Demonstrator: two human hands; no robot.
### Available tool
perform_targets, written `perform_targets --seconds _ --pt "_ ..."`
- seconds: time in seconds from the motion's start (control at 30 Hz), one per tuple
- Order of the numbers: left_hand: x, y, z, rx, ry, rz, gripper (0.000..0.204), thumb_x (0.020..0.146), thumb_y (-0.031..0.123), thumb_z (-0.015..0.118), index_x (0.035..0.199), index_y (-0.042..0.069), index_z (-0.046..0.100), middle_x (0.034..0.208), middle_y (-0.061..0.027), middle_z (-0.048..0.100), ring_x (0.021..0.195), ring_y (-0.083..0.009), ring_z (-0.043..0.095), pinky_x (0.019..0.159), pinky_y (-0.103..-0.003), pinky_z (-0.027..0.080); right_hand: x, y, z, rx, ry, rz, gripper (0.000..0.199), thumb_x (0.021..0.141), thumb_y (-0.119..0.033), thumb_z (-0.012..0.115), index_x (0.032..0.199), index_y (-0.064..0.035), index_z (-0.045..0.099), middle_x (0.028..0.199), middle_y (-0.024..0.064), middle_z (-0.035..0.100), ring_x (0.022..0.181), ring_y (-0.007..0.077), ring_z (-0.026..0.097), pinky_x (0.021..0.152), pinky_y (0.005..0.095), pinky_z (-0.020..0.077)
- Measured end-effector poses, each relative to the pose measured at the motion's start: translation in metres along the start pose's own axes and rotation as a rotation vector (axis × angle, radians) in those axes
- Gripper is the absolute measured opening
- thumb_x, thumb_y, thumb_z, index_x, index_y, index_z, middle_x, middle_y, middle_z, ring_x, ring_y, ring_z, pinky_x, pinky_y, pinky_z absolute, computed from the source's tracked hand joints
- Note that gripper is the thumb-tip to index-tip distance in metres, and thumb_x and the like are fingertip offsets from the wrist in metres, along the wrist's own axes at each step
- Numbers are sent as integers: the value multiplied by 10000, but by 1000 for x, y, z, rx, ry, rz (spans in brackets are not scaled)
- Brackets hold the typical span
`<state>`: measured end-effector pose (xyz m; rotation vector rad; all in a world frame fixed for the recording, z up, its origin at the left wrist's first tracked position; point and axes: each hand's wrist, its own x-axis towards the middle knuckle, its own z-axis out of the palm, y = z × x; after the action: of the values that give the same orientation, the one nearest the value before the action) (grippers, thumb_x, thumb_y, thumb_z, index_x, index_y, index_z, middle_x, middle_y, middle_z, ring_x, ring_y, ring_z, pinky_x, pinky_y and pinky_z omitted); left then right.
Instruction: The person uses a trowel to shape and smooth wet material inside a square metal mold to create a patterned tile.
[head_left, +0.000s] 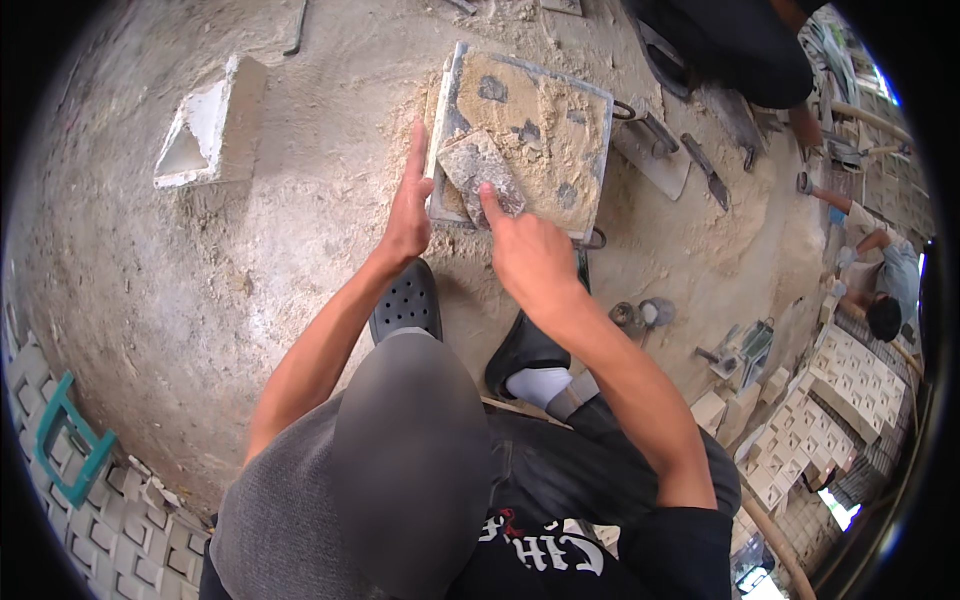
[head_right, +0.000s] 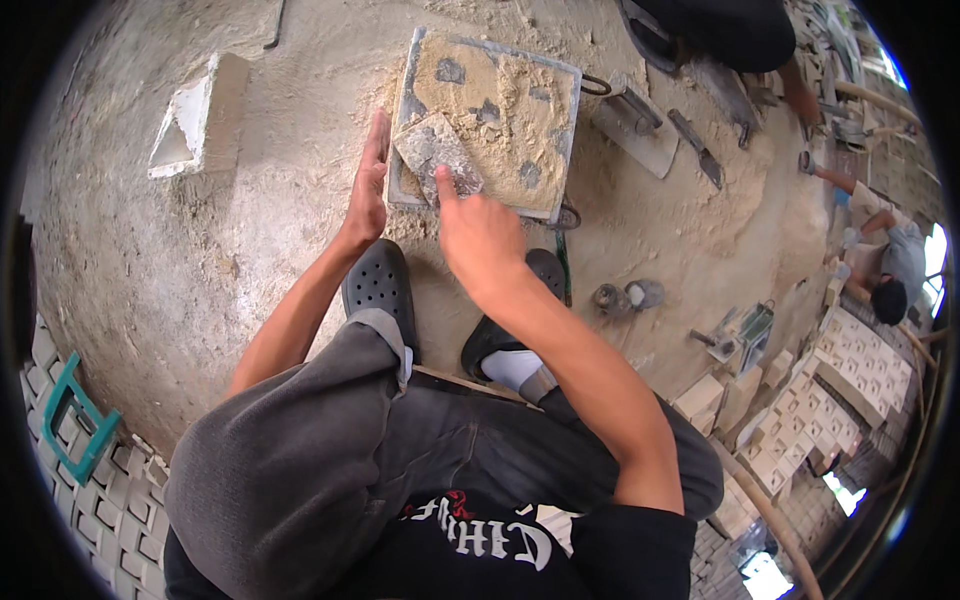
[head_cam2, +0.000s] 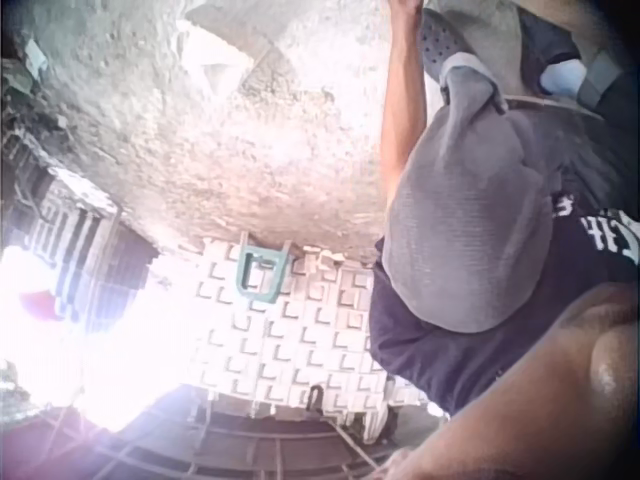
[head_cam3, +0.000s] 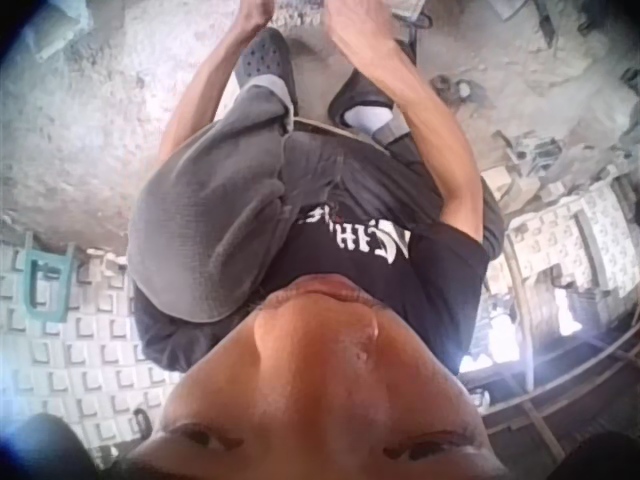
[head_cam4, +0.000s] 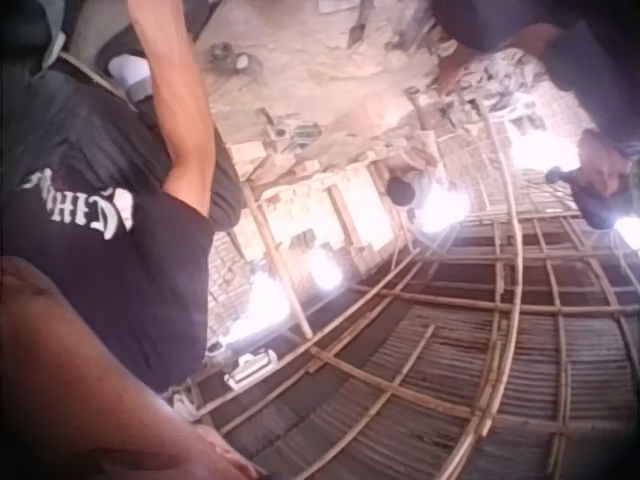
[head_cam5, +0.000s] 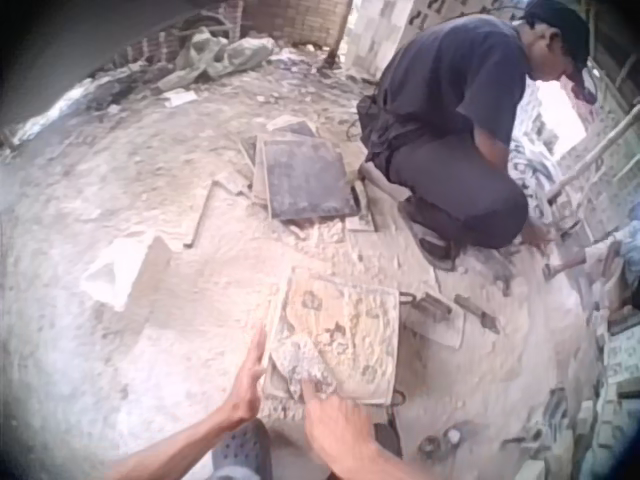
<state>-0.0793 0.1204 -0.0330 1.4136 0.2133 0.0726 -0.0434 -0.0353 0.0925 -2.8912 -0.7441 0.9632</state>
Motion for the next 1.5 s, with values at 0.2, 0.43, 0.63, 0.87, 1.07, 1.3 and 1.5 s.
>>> perform_targets --seconds 0.2,0.43,0.63,0.87,1.07,1.3,1.5 --pt "-7 -14 22 -249 169 38 747 955 291 328 1564 -71 91 1652 -236 90 1540 -323 90 1247 -396 76 -30 14 -5 -125 -158 -35 599 905 -98 524 1495 -63 432 781 207 701 732 365 714 644 497 574" --pt "-18 -21 19 -334 239 44 721 980 330 286 1564 -64 132 1650 -222 127 1536 -307 125 1249 -404 84 -30 23 -20 -59 -14 -82 621 882 -77 519 1490 -192 463 780 221 684 706 409 683 655 516 546" --pt "-9 -14 28 -411 281 14 705 987 329 252 1554 -78 155 1643 -216 163 1532 -301 152 1250 -402 98 4 -28 20 27 87 76 616 914 -59 447 1525 -122 393 758 236 673 700 420 681 653 538 549" --pt "-7 -18 25 -298 207 50 659 1027 330 214 1527 -99 235 1611 -222 260 1507 -312 234 1238 -387 160 -57 0 36 -38 -86 90 655 889 -92 483 1534 -165 388 778 228 682 731 424 686 677 535 550" --pt "-4 -23 17 -414 281 69 670 1022 346 217 1527 -94 243 1607 -212 277 1514 -312 225 1241 -397 171 -34 5 -7 79 61 -23 607 887 -79 494 1489 -135 449 811 227 688 734 424 681 673 533 546" --pt "11 3 12 -473 356 15 677 1006 348 227 1522 -89 256 1614 -191 277 1509 -319 242 1249 -401 163 -6 -52 36 127 68 119 562 951 -92 434 1506 -17 385 787 238 685 710 407 691 645 517 564" --pt "11 1 12 -400 304 21 690 1004 376 196 1518 -77 280 1599 -200 298 1498 -326 268 1244 -413 181 -70 -21 28 72 -144 110 586 945 -142 486 1520 -81 388 801 224 694 745 392 711 646 503 575"
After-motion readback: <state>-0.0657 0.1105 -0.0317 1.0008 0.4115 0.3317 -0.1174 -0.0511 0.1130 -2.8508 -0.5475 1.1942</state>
